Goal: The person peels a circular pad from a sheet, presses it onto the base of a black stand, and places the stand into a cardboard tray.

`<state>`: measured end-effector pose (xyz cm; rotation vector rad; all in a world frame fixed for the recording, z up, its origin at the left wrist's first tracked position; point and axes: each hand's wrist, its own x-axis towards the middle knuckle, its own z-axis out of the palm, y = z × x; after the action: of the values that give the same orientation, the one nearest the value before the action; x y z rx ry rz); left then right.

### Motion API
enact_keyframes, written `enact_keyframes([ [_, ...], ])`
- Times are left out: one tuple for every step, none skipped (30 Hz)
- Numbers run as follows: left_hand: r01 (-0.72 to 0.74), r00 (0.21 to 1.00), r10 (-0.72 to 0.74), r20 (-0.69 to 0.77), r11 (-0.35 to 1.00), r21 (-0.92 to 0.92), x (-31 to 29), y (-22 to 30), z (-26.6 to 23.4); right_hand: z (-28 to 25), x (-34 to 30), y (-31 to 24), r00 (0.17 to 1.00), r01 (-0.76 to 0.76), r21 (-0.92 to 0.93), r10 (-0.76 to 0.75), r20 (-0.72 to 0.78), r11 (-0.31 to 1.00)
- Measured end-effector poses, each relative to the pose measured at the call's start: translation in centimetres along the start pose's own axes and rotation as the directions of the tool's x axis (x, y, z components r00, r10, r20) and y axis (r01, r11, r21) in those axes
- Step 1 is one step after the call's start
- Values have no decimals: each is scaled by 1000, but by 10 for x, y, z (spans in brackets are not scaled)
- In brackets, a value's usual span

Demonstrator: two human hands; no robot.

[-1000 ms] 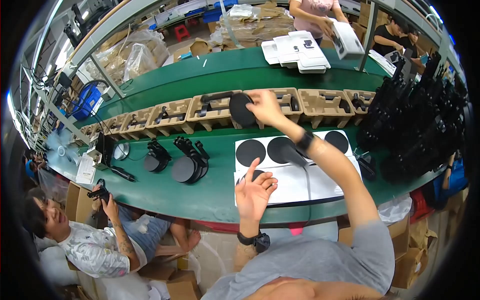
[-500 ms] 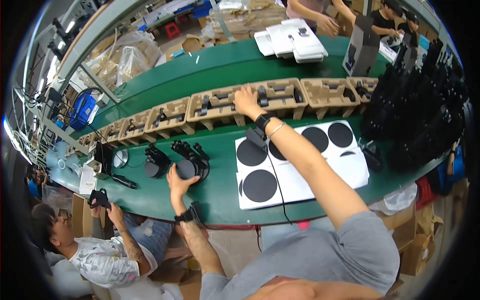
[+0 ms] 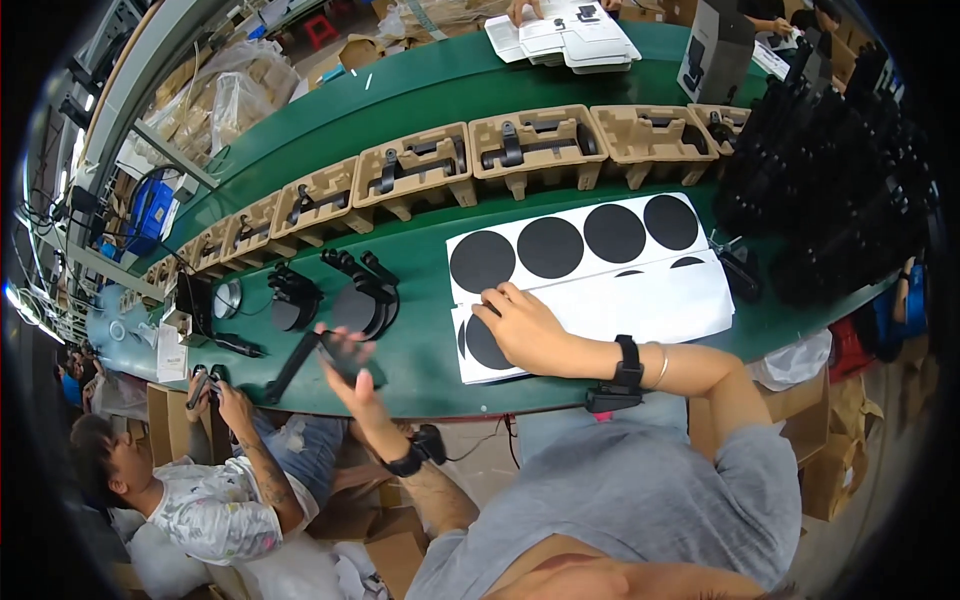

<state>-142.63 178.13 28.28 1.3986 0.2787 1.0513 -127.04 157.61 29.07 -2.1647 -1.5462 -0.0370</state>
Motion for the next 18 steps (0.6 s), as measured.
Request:
enact_keyframes([
  [3,1000,-3,-4,1000,4,-7,8,15,6,-2,-1,997,12,-33,-14,-72,999],
  [145,981,-115,155,969,-200,-12,11,29,9,-1,0,989,22,-71,-32,-145,997],
  [306,926,-185,329,878,-369,-14,11,36,11,0,0,989,25,-70,-35,-143,997],
  [308,925,-185,331,876,-371,-16,6,35,11,0,0,990,26,-52,-33,-137,998],
  [382,881,-251,400,877,-291,-20,-2,33,11,1,-1,991,26,-33,-30,-132,999],
  [448,828,-318,462,871,-203,-21,-7,32,12,0,-2,992,33,-31,-37,-124,999],
  [452,824,-319,469,869,-201,-19,-8,31,13,1,-3,992,26,-32,-30,-126,999],
  [519,772,-377,511,839,-165,-17,-9,29,15,2,-3,992,30,-18,-32,-121,999],
  [582,715,-432,550,804,-125,-14,-10,27,17,3,-4,993,34,-4,-34,-116,999],
  [596,671,-448,590,800,-70,-9,-9,27,17,4,-5,992,35,2,-34,-120,999],
  [596,669,-450,592,800,-67,-10,-14,20,17,5,-5,992,32,4,-31,-122,999],
  [609,647,-497,578,793,1,-14,-24,9,18,5,-6,992,31,18,-28,-125,999],
  [619,624,-543,562,782,70,-13,-25,6,19,6,-6,991,28,31,-24,-130,999],
  [620,620,-545,564,781,74,-11,-24,2,20,7,-7,991,24,34,-19,-132,999],
  [629,603,-569,559,770,105,-9,-22,0,22,8,-8,989,32,48,-25,-143,998],
  [639,586,-593,552,757,136,-7,-18,-1,23,9,-9,988,41,64,-31,-152,997],
  [640,582,-597,553,755,141,-5,-15,0,24,10,-10,988,37,68,-27,-153,997],
  [611,598,-585,548,775,160,-2,-13,3,23,11,-12,985,38,72,-26,-170,997],
])
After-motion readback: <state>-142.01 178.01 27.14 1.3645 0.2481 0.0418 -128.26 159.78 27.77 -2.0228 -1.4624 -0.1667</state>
